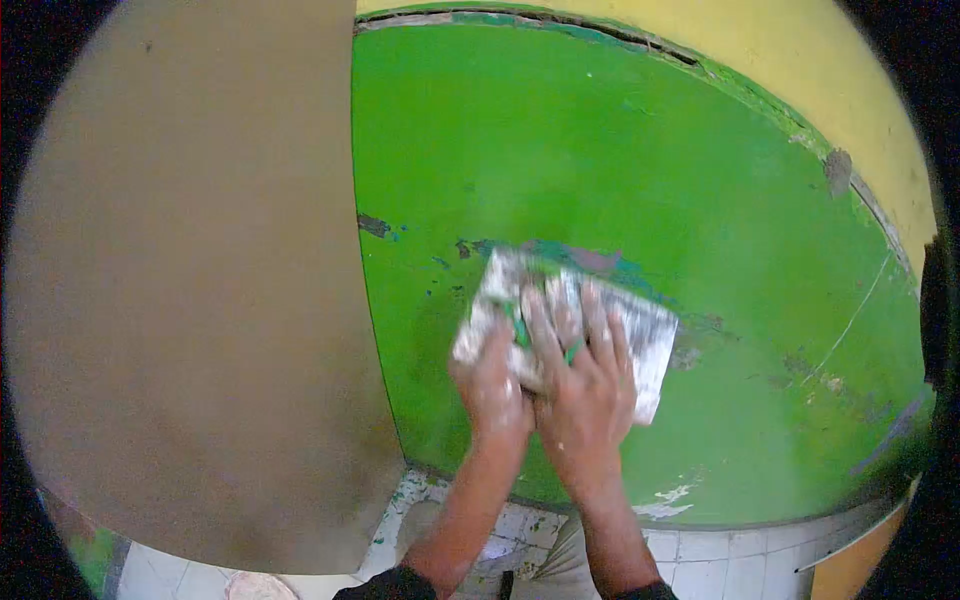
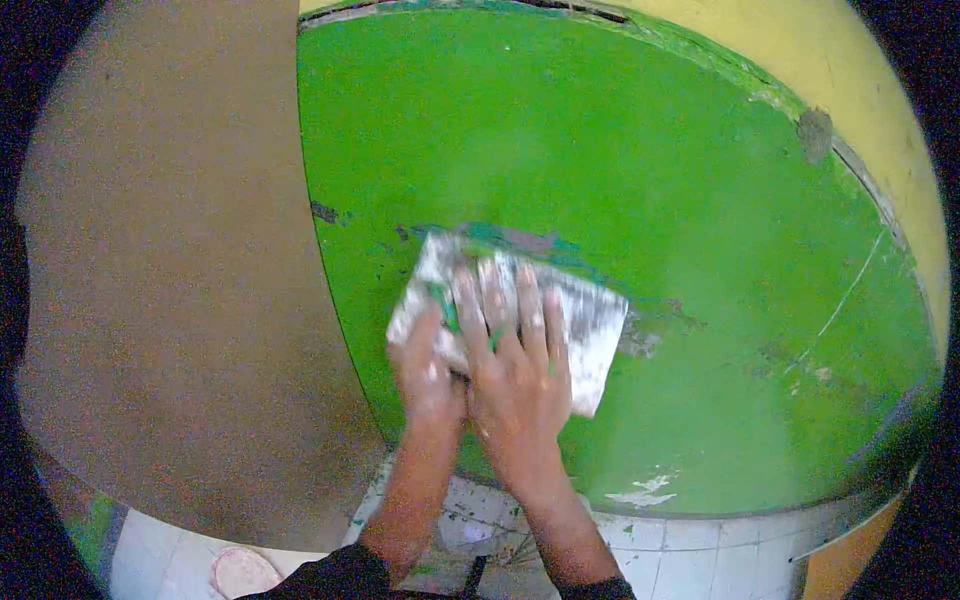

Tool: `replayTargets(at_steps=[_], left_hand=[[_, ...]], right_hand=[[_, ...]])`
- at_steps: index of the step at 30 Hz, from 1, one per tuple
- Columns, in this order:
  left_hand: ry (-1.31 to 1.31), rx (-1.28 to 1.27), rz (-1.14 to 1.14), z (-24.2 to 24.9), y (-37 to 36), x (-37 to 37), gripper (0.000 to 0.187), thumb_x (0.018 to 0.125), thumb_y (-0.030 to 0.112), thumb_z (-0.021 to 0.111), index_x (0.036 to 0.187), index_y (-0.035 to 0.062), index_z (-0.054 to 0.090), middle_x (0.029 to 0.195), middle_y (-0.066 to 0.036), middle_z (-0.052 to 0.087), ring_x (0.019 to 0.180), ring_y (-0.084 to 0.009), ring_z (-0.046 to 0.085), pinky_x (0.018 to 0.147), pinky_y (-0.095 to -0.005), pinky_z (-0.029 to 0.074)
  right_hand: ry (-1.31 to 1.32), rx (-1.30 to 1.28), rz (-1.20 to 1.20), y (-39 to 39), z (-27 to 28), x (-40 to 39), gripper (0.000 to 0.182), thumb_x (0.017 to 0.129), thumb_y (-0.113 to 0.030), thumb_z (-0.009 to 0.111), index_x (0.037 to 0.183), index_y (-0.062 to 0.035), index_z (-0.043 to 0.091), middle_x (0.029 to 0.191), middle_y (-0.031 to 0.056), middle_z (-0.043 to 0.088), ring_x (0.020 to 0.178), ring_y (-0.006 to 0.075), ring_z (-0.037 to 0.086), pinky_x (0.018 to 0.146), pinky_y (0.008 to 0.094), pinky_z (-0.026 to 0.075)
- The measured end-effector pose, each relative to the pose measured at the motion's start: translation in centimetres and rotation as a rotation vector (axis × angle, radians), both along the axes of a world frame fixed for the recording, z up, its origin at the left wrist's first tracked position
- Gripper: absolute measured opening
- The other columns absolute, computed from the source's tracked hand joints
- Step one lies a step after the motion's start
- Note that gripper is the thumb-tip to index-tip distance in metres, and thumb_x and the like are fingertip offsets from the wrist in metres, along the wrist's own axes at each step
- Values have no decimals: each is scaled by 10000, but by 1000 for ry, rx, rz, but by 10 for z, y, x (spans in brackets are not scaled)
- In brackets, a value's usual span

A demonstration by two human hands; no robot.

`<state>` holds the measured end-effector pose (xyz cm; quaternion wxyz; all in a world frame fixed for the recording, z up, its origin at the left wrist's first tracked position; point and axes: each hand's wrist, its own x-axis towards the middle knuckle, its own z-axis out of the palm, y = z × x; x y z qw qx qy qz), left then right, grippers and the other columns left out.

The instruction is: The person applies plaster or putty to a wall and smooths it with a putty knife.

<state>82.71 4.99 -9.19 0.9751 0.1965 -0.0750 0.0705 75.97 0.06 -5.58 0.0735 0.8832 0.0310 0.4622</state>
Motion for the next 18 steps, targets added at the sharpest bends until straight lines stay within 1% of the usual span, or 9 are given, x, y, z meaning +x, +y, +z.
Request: replayTargets(at_steps=[1, 3, 7, 9, 13, 14, 15, 17, 18], left_hand=[[90, 34, 54, -5, 0, -8, 279, 894, 59, 659, 1162, -5, 616, 1058, -84, 665, 875, -179, 652, 738, -334, 548], [146, -11, -4, -11, 0, -3, 269, 892, 46, 651, 1153, -10, 619, 1054, -86, 667, 871, -181, 656, 731, -337, 554], [-12, -43, -49, 7, 20, 28, 268, 887, 78, 674, 1136, -4, 622, 1047, -92, 668, 866, -198, 662, 712, -352, 559], [37, 6, -6, 8, 20, 30, 257, 882, 80, 677, 1120, -3, 626, 1042, -97, 670, 867, -202, 664, 714, -355, 560], [122, -108, 15, -30, 3, 15, 260, 880, 62, 664, 1126, -15, 628, 1046, -108, 672, 874, -210, 666, 724, -362, 561], [98, -81, -76, -24, 11, 18, 271, 893, 75, 654, 1146, -20, 622, 1062, -109, 674, 876, -215, 673, 732, -366, 567], [105, -77, -78, -15, 20, 29, 271, 893, 75, 654, 1146, -20, 622, 1062, -109, 674, 876, -215, 673, 732, -366, 567], [-87, -42, -99, 10, 35, 51, 277, 900, 83, 643, 1155, -22, 621, 1068, -114, 676, 872, -225, 679, 742, -378, 574], [-90, -39, -97, 13, 36, 53, 277, 900, 83, 643, 1155, -22, 621, 1068, -114, 676, 872, -225, 679, 742, -378, 574]], right_hand=[[40, 19, -18, 4, -5, -1, 566, 897, -282, 599, 1440, -150, 514, 1462, 86, 518, 1402, 319, 419, 1199, 496, 263], [60, -15, -47, 0, -12, 3, 560, 903, -300, 584, 1437, -145, 518, 1469, 94, 511, 1412, 322, 404, 1204, 501, 250], [27, -58, -7, 11, 20, 19, 588, 888, -351, 583, 1429, -128, 520, 1482, 120, 493, 1398, 341, 412, 1192, 502, 272], [-16, -6, 35, 14, 23, 20, 565, 830, -250, 679, 1379, -157, 583, 1407, 109, 574, 1368, 334, 461, 1167, 470, 318], [36, 25, -5, 5, -27, 11, 543, 840, -223, 664, 1374, -160, 590, 1438, 100, 551, 1378, 325, 454, 1172, 474, 310], [14, 22, 4, 10, -21, 13, 533, 843, -197, 650, 1371, -155, 591, 1428, 99, 559, 1370, 321, 463, 1167, 478, 317], [20, 26, 2, 13, -9, 20, 533, 843, -197, 650, 1371, -155, 591, 1428, 99, 559, 1370, 321, 463, 1167, 478, 317], [-35, -104, 11, 23, 24, 37, 560, 881, -315, 595, 1393, -95, 545, 1457, 127, 518, 1382, 347, 434, 1184, 506, 285], [-41, -101, 39, 29, 38, 40, 535, 885, -288, 584, 1376, -78, 554, 1441, 131, 532, 1385, 348, 431, 1188, 505, 275]])
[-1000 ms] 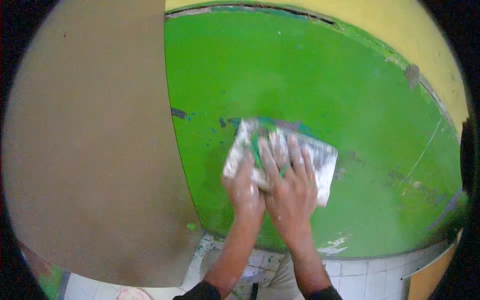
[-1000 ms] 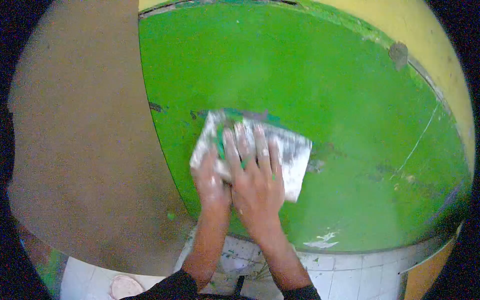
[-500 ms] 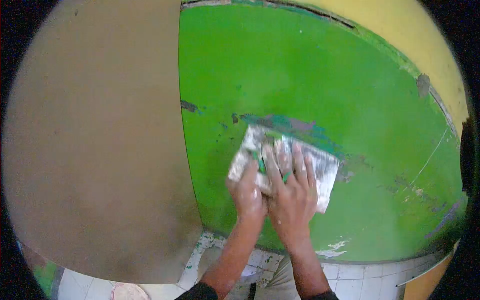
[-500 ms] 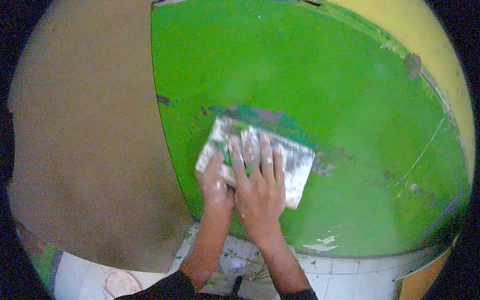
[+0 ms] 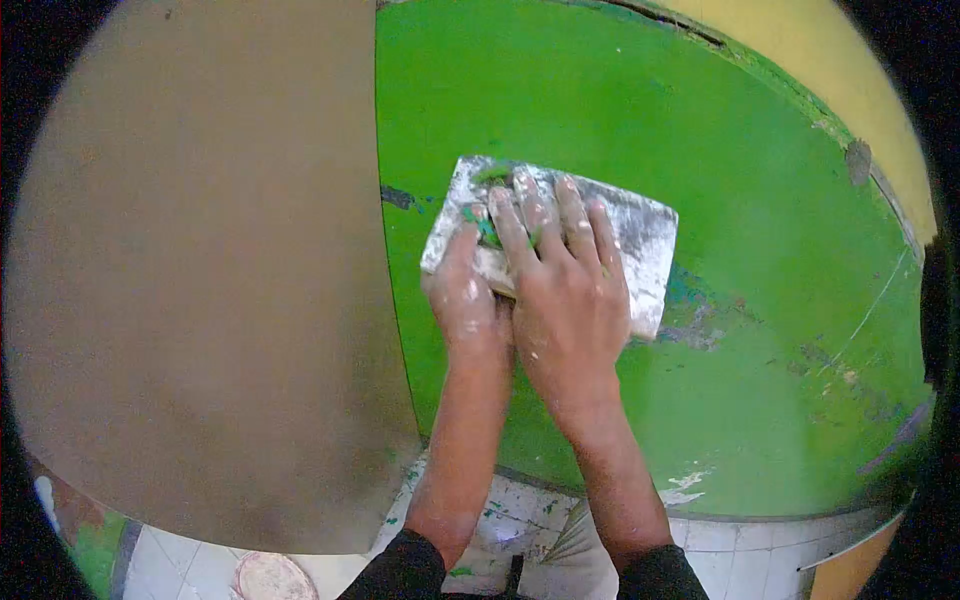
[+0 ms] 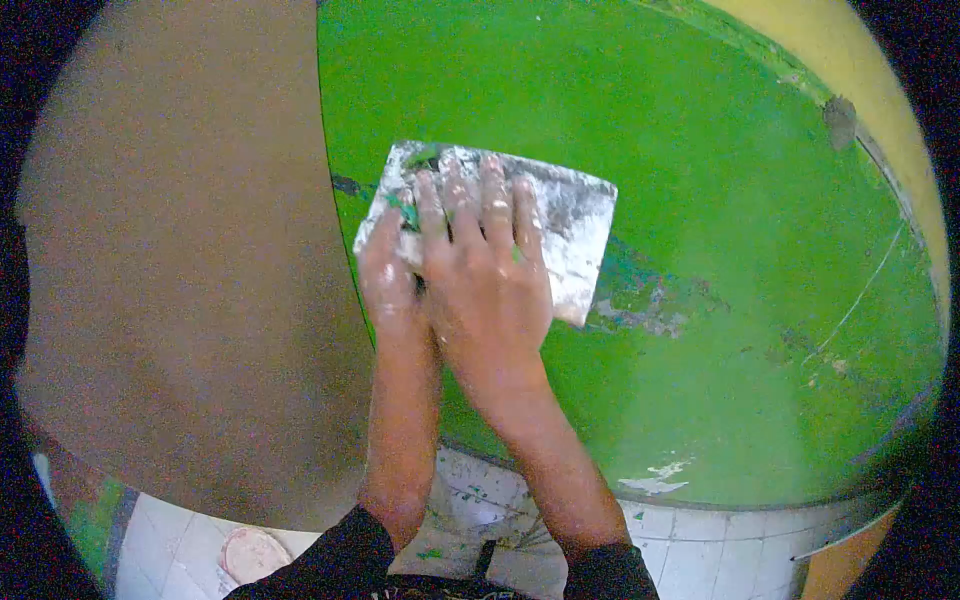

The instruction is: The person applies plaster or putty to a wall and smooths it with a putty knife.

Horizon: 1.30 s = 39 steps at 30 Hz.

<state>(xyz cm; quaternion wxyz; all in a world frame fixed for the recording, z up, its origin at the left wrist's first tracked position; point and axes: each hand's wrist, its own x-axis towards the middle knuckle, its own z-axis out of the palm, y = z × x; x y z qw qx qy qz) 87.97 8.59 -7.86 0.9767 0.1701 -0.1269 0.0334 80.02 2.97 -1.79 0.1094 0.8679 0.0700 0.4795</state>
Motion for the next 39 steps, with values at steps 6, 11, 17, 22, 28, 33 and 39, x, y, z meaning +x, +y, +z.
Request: replayTargets(at_steps=[6, 11, 17, 22, 28, 33, 39], left_hand=[[291, 19, 31, -64, -16, -35, 324, 879, 2, 646, 1199, -22, 608, 1108, -128, 663, 948, -221, 672, 753, -383, 574], [236, 27, 47, -62, -13, -32, 340, 871, -6, 658, 1206, -26, 605, 1117, -120, 650, 953, -222, 657, 777, -375, 564], [232, 74, 33, -79, -7, -20, 358, 888, 34, 649, 1237, -26, 596, 1162, -101, 654, 988, -217, 657, 829, -363, 551], [157, 40, 16, -94, -7, -37, 312, 906, 58, 638, 1209, -12, 622, 1165, -100, 665, 1025, -199, 655, 856, -350, 545], [53, 122, 54, -69, 9, -13, 374, 956, 210, 600, 1263, -3, 585, 1191, -103, 653, 1052, -237, 646, 930, -396, 518], [326, 81, -7, -127, -28, -56, 278, 894, 16, 629, 1169, -21, 617, 1103, -91, 667, 940, -196, 661, 820, -366, 552], [358, 112, -12, -129, -30, -64, 285, 881, -25, 605, 1166, -38, 604, 1101, -115, 664, 940, -215, 666, 802, -354, 559]], right_hand=[[122, 118, 9, -18, -88, -27, 543, 894, -224, 559, 1421, -98, 521, 1499, 128, 472, 1404, 348, 407, 1190, 520, 263], [136, 162, -14, -14, -89, -21, 553, 891, -175, 546, 1439, -106, 504, 1498, 125, 473, 1408, 353, 400, 1188, 531, 262], [178, 135, -2, -7, -79, -20, 551, 914, -229, 544, 1453, -128, 492, 1519, 108, 450, 1420, 355, 381, 1193, 519, 261], [180, 153, -27, -7, -104, -23, 562, 884, -233, 589, 1434, -141, 520, 1502, 96, 475, 1418, 334, 391, 1191, 504, 269], [122, 187, 25, 7, -71, -6, 566, 840, -195, 637, 1400, -151, 565, 1446, 81, 538, 1406, 307, 413, 1194, 483, 272], [215, 204, -55, -29, -146, -39, 558, 866, -213, 595, 1418, -159, 537, 1513, 72, 467, 1432, 321, 379, 1197, 514, 266], [264, 275, -48, -29, -134, -49, 576, 856, -196, 604, 1427, -181, 534, 1508, 54, 479, 1430, 305, 389, 1204, 504, 260]])
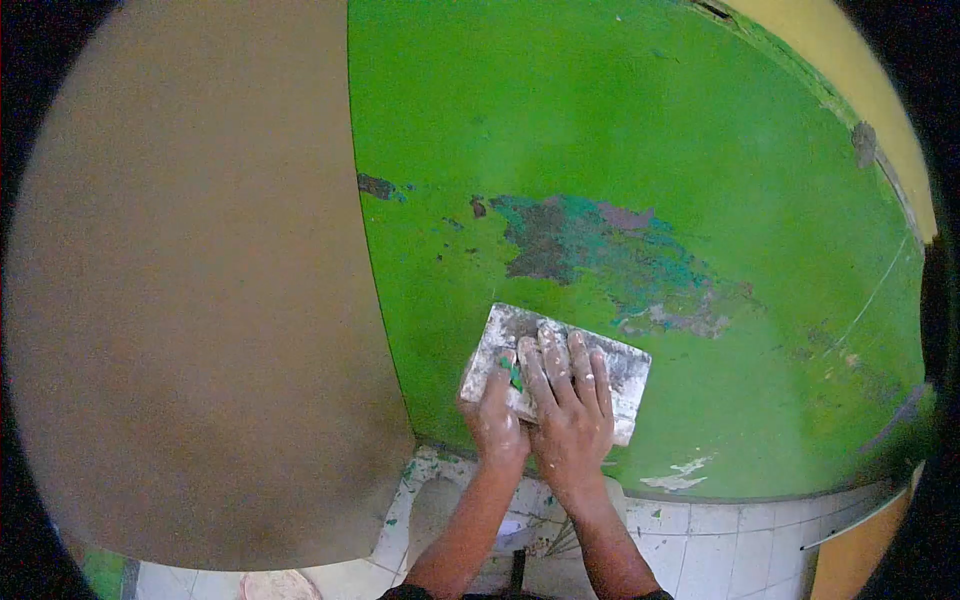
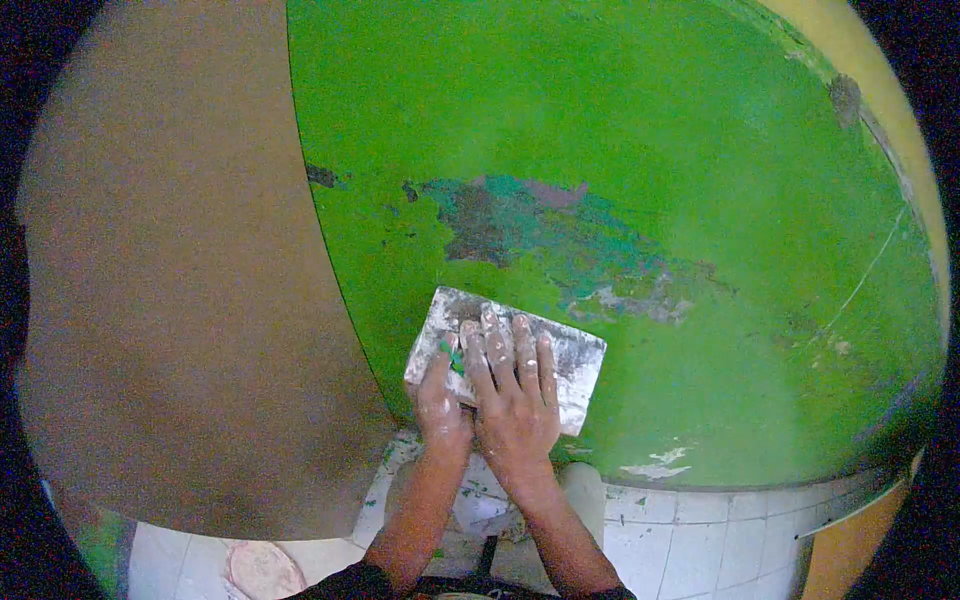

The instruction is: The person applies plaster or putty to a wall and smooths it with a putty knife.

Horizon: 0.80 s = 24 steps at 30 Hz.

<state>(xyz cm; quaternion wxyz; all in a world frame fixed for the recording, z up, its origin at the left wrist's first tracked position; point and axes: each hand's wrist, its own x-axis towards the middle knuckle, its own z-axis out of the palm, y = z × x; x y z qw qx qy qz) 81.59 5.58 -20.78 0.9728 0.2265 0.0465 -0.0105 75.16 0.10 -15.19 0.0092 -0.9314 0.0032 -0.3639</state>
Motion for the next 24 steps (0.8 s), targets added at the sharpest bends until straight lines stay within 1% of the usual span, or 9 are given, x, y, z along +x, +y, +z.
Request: replayTargets(at_steps=[7, 8, 10, 11, 14, 16, 18, 22, 24], left_hand=[[-142, -56, -8, 11, 4, 2, 272, 903, 19, 642, 1170, -26, 615, 1114, -102, 661, 954, -189, 654, 816, -348, 560], [-145, -55, -17, 22, 4, 7, 272, 903, 19, 642, 1170, -26, 615, 1114, -102, 661, 954, -189, 654, 816, -348, 560], [-212, 15, -21, 55, -4, 14, 267, 902, 20, 644, 1165, -18, 618, 1087, -95, 663, 918, -181, 651, 787, -347, 560], [-311, -13, -37, 72, -9, 21, 259, 901, 19, 639, 1157, -10, 621, 1069, -87, 662, 897, -175, 650, 760, -338, 557], [-125, -55, -35, 77, -18, 2, 262, 894, 7, 629, 1155, -9, 618, 1077, -85, 660, 898, -171, 649, 762, -332, 553], [-239, -20, -24, 41, -25, -12, 270, 892, -5, 623, 1161, -9, 613, 1092, -88, 655, 899, -172, 647, 769, -330, 553], [-100, -39, -21, 20, -33, -24, 273, 894, -6, 618, 1166, -13, 613, 1087, -85, 657, 897, -172, 646, 770, -328, 553], [-69, -46, -86, 20, -35, -10, 264, 921, 2, 592, 1183, -22, 611, 1084, -79, 665, 908, -165, 645, 788, -325, 545], [-157, -101, -74, 45, -37, -5, 263, 923, 8, 596, 1184, -23, 611, 1091, -83, 664, 912, -165, 646, 792, -326, 543]], right_hand=[[-88, -45, -62, 6, -13, 5, 538, 885, -243, 588, 1420, -202, 550, 1498, 40, 493, 1404, 299, 428, 1195, 491, 282], [-91, -45, -72, 6, -3, 8, 538, 885, -243, 588, 1420, -202, 550, 1498, 40, 493, 1404, 299, 428, 1195, 491, 282], [-240, -69, -71, -3, 38, 12, 591, 792, -319, 714, 1357, -175, 613, 1435, 57, 557, 1385, 327, 450, 1161, 492, 326], [-280, -67, -66, -7, 57, 15, 603, 799, -373, 708, 1359, -171, 612, 1429, 60, 564, 1386, 338, 447, 1155, 500, 330], [-212, -71, -79, -18, 56, 6, 591, 812, -361, 696, 1365, -174, 608, 1422, 65, 570, 1386, 337, 449, 1152, 513, 331], [-192, -74, -87, -26, 18, -8, 575, 808, -334, 690, 1354, -167, 618, 1409, 73, 581, 1382, 335, 456, 1152, 517, 331], [-117, -31, -114, -27, -5, -15, 590, 848, -261, 627, 1428, -198, 544, 1496, 37, 496, 1413, 306, 413, 1181, 506, 297], [-93, -56, -117, -24, 27, -14, 548, 880, -220, 582, 1427, -212, 547, 1500, 26, 495, 1422, 286, 406, 1189, 488, 287], [-135, -97, -139, -26, 41, -8, 545, 883, -231, 576, 1428, -217, 547, 1504, 23, 491, 1427, 281, 400, 1187, 488, 289]])
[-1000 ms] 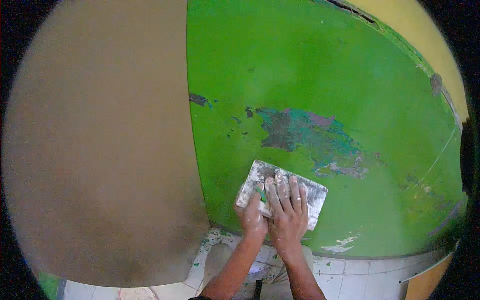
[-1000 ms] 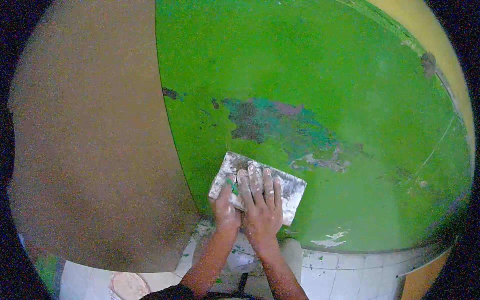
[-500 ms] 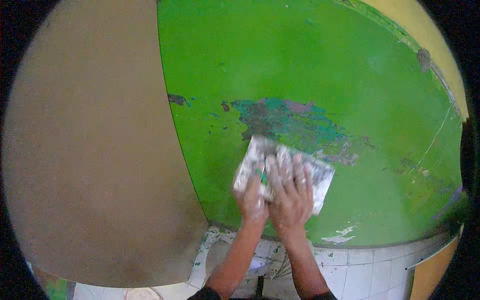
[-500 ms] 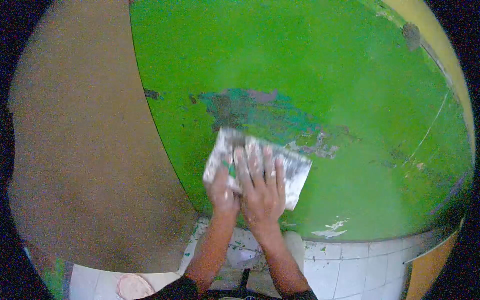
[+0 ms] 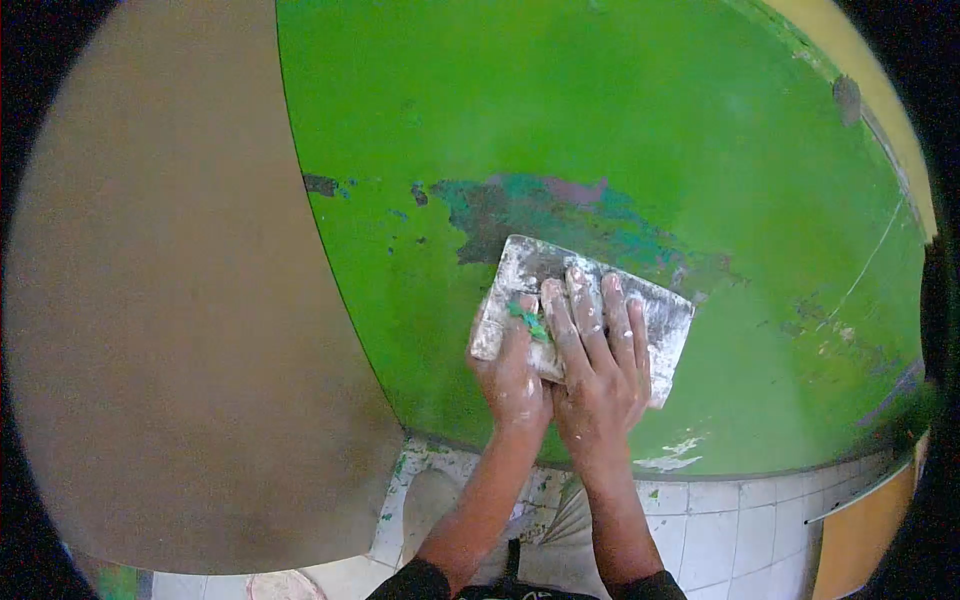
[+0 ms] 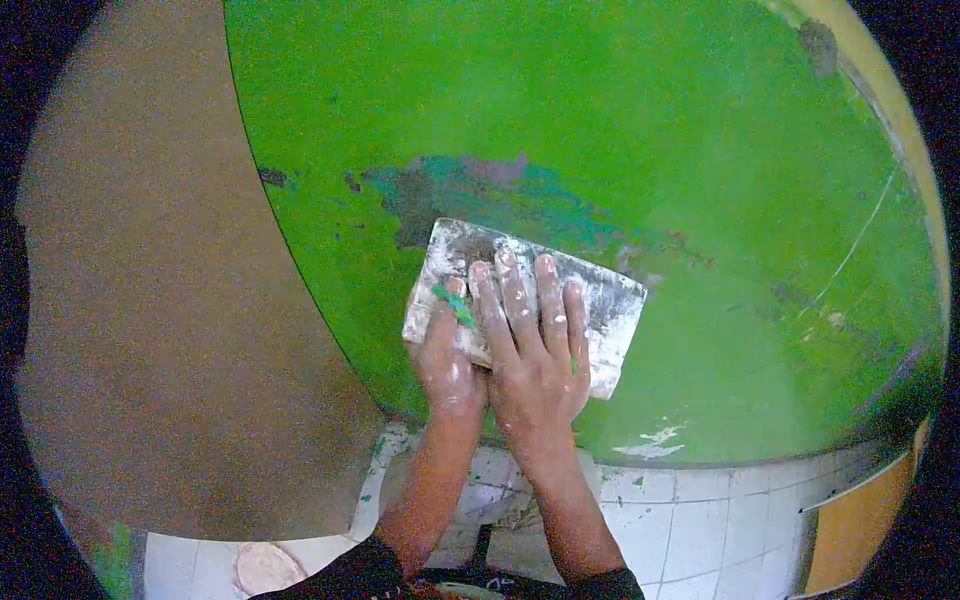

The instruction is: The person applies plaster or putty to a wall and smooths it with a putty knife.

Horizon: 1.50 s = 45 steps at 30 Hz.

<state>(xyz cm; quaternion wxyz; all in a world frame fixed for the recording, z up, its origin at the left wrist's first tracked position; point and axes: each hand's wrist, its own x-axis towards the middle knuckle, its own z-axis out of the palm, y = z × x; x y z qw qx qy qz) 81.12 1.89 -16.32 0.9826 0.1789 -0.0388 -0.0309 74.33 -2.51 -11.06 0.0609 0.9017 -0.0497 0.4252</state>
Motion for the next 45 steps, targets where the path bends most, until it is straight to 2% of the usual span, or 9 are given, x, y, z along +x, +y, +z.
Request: replayTargets(at_steps=[6, 13, 17, 24, 29, 34, 36, 41, 45], left_hand=[[-63, 116, 47, 4, -11, -18, 260, 921, 16, 607, 1179, -22, 611, 1102, -86, 662, 922, -163, 641, 799, -330, 540], [-186, 6, 17, 85, -14, 0, 249, 921, 31, 616, 1166, -15, 618, 1098, -67, 661, 901, -155, 639, 795, -323, 541], [-181, 110, 94, 37, -28, -14, 305, 948, 108, 596, 1224, -23, 593, 1123, -106, 666, 932, -194, 667, 786, -350, 568], [-192, 0, 52, 112, -26, -5, 245, 909, 37, 629, 1144, -33, 624, 1062, -89, 669, 884, -169, 648, 749, -329, 552], [-115, 67, 62, 53, -40, -22, 255, 907, 20, 616, 1154, -43, 619, 1067, -86, 669, 894, -171, 646, 755, -335, 548], [-283, 7, -37, 88, -43, 4, 251, 914, -1, 604, 1161, -44, 626, 1089, -93, 676, 938, -177, 645, 808, -355, 546], [-235, 21, 11, 109, -41, -8, 244, 910, -2, 609, 1150, -41, 632, 1077, -89, 679, 931, -173, 646, 800, -347, 545], [-97, 151, 65, 57, -53, -31, 220, 951, 126, 621, 1127, -3, 647, 1030, -70, 682, 862, -157, 662, 736, -335, 562], [-154, 137, 58, 79, -48, -32, 216, 920, 59, 626, 1121, -19, 645, 1048, -75, 682, 891, -151, 651, 761, -325, 552]], right_hand=[[-59, 47, 4, -15, -18, -11, 498, 894, -279, 597, 1388, -215, 593, 1440, 45, 557, 1384, 299, 458, 1167, 495, 320], [-205, -37, 32, -16, 68, -2, 461, 838, -234, 680, 1296, -172, 669, 1332, 68, 641, 1339, 310, 512, 1140, 472, 362], [-186, 39, 7, -23, 25, -16, 475, 815, -254, 707, 1283, -175, 679, 1313, 69, 653, 1331, 310, 521, 1145, 470, 355], [-277, -52, 32, -26, 89, -6, 454, 827, -250, 707, 1272, -158, 682, 1293, 95, 663, 1324, 309, 527, 1150, 472, 354], [-200, 50, -8, -35, 20, -26, 441, 806, -222, 721, 1239, -143, 702, 1304, 97, 657, 1344, 316, 511, 1157, 469, 342], [-224, 32, 20, -38, 75, -18, 476, 798, -178, 710, 1271, -138, 681, 1300, 120, 653, 1339, 314, 514, 1152, 468, 348], [-295, -37, 0, -40, 93, -12, 505, 809, -320, 673, 1292, -175, 658, 1321, 74, 638, 1357, 307, 482, 1158, 500, 336], [-198, 87, -8, -45, 26, -37, 413, 804, -133, 714, 1217, -124, 711, 1291, 123, 661, 1316, 315, 539, 1136, 469, 367], [-198, 50, 9, -47, 56, -35, 404, 818, -146, 698, 1221, -126, 709, 1271, 106, 673, 1306, 322, 544, 1132, 475, 368]])
